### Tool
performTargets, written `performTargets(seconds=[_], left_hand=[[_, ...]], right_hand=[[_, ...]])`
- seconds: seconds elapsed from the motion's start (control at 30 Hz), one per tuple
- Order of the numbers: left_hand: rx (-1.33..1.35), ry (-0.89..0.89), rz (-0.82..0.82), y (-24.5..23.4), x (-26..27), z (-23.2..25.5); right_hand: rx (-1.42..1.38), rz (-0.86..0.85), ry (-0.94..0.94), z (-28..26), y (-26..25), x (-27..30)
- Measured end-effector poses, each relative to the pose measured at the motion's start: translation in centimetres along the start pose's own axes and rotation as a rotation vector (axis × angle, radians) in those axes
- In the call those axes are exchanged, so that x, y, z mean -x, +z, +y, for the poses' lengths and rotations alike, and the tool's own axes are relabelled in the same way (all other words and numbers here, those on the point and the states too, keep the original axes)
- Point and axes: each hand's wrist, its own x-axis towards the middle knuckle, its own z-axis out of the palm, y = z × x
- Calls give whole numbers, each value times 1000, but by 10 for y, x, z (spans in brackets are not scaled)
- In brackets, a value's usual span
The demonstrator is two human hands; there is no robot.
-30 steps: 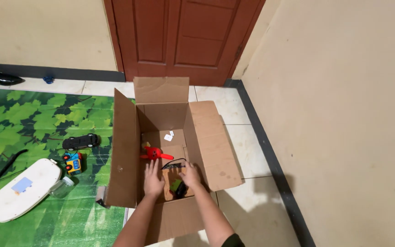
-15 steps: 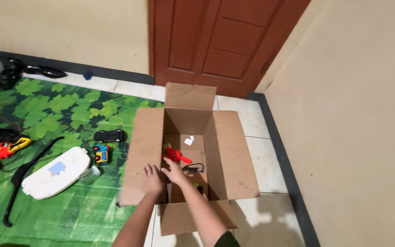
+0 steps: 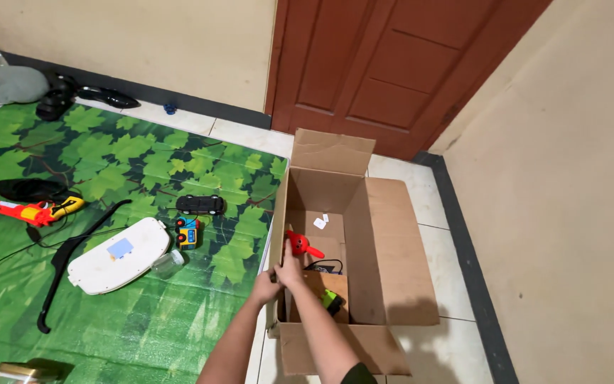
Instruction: Picking up various toys and items from the floor and placing them into a cardboard box.
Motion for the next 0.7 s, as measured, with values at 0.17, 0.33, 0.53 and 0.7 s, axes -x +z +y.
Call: performTargets(seconds=[0.17, 0.33, 0.53, 0.7], left_hand=[[20, -32, -39, -8, -6, 0], [-12, 40, -30, -1, -9, 5], [-6, -81, -65, -10, 6, 52], [38, 45, 109, -47, 45, 87]], right_hand=[[114, 107, -269, 51, 25, -56], [123, 99, -246, 53, 15, -59], [131, 55, -243, 94, 32, -92], [486, -20, 40, 33, 13, -12]])
